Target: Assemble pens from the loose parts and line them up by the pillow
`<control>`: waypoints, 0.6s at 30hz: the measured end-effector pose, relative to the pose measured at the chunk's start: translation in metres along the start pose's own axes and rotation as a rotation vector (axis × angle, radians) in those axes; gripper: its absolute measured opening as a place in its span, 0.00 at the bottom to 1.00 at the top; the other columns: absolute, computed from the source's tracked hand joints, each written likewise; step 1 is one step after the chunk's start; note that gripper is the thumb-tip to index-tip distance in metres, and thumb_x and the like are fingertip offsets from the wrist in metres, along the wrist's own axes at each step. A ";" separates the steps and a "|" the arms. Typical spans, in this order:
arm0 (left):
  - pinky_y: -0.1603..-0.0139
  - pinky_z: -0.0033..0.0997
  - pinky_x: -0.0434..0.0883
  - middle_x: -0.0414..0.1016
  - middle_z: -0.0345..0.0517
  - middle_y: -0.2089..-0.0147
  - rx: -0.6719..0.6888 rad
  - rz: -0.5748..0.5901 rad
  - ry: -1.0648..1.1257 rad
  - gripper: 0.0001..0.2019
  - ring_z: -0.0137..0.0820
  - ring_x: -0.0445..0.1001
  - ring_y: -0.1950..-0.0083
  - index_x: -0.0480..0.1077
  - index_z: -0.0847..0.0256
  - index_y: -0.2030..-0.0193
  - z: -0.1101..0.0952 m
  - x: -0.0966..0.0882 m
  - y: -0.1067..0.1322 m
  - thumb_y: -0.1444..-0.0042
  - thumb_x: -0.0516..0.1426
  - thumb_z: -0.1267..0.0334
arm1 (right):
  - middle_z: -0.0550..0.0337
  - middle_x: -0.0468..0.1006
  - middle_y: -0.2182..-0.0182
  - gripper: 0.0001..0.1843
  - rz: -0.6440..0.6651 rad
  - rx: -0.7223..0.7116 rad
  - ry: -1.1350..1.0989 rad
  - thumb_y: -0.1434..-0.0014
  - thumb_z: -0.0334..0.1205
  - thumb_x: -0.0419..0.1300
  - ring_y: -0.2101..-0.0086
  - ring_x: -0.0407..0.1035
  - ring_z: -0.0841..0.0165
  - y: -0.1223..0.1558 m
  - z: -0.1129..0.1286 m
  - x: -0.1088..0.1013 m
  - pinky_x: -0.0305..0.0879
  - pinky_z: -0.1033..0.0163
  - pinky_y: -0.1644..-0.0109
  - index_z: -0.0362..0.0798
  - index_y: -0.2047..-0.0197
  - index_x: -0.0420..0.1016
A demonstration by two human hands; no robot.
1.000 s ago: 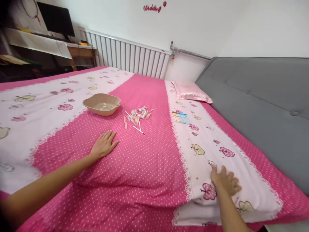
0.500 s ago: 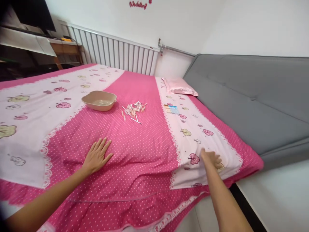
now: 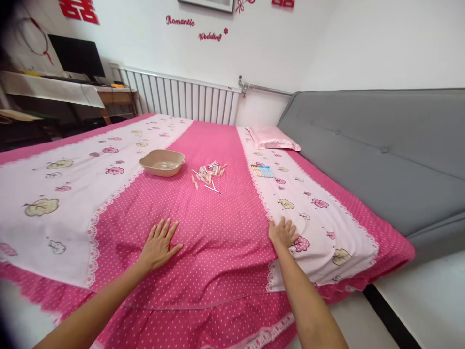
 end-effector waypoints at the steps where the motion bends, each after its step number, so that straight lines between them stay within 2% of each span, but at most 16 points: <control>1: 0.32 0.49 0.40 0.43 0.53 0.29 -0.002 0.011 0.003 0.40 0.47 0.39 0.28 0.47 0.58 0.31 0.000 0.000 0.000 0.45 0.43 0.36 | 0.47 0.49 0.34 0.33 -0.016 0.000 0.005 0.38 0.54 0.42 0.37 0.41 0.50 0.002 -0.001 0.000 0.36 0.40 0.38 0.47 0.34 0.51; 5: 0.32 0.49 0.39 0.41 0.54 0.28 -0.012 0.050 0.014 0.40 0.47 0.37 0.28 0.44 0.58 0.31 -0.001 0.001 0.001 0.45 0.42 0.36 | 0.48 0.48 0.34 0.33 -0.065 0.033 0.006 0.38 0.56 0.41 0.37 0.39 0.47 0.008 -0.002 0.000 0.34 0.35 0.39 0.50 0.35 0.53; 9: 0.32 0.49 0.39 0.41 0.53 0.28 -0.023 0.050 0.019 0.40 0.46 0.37 0.28 0.44 0.58 0.31 -0.001 0.001 0.002 0.45 0.41 0.36 | 0.49 0.47 0.34 0.33 -0.065 0.098 -0.021 0.38 0.57 0.38 0.37 0.36 0.43 0.009 -0.006 0.001 0.36 0.28 0.44 0.53 0.34 0.52; 18: 0.32 0.50 0.40 0.42 0.53 0.28 -0.022 0.055 0.018 0.41 0.48 0.37 0.28 0.46 0.59 0.31 0.002 0.004 -0.002 0.46 0.43 0.36 | 0.51 0.47 0.34 0.31 -0.087 0.126 -0.026 0.38 0.57 0.39 0.37 0.35 0.44 0.006 -0.009 0.004 0.34 0.27 0.44 0.56 0.35 0.53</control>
Point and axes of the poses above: each hand's wrist, its own y-axis away from the middle knuckle, its own x-axis out of the palm, z = x × y, the point moved 4 cm from there along -y, towards the middle knuckle
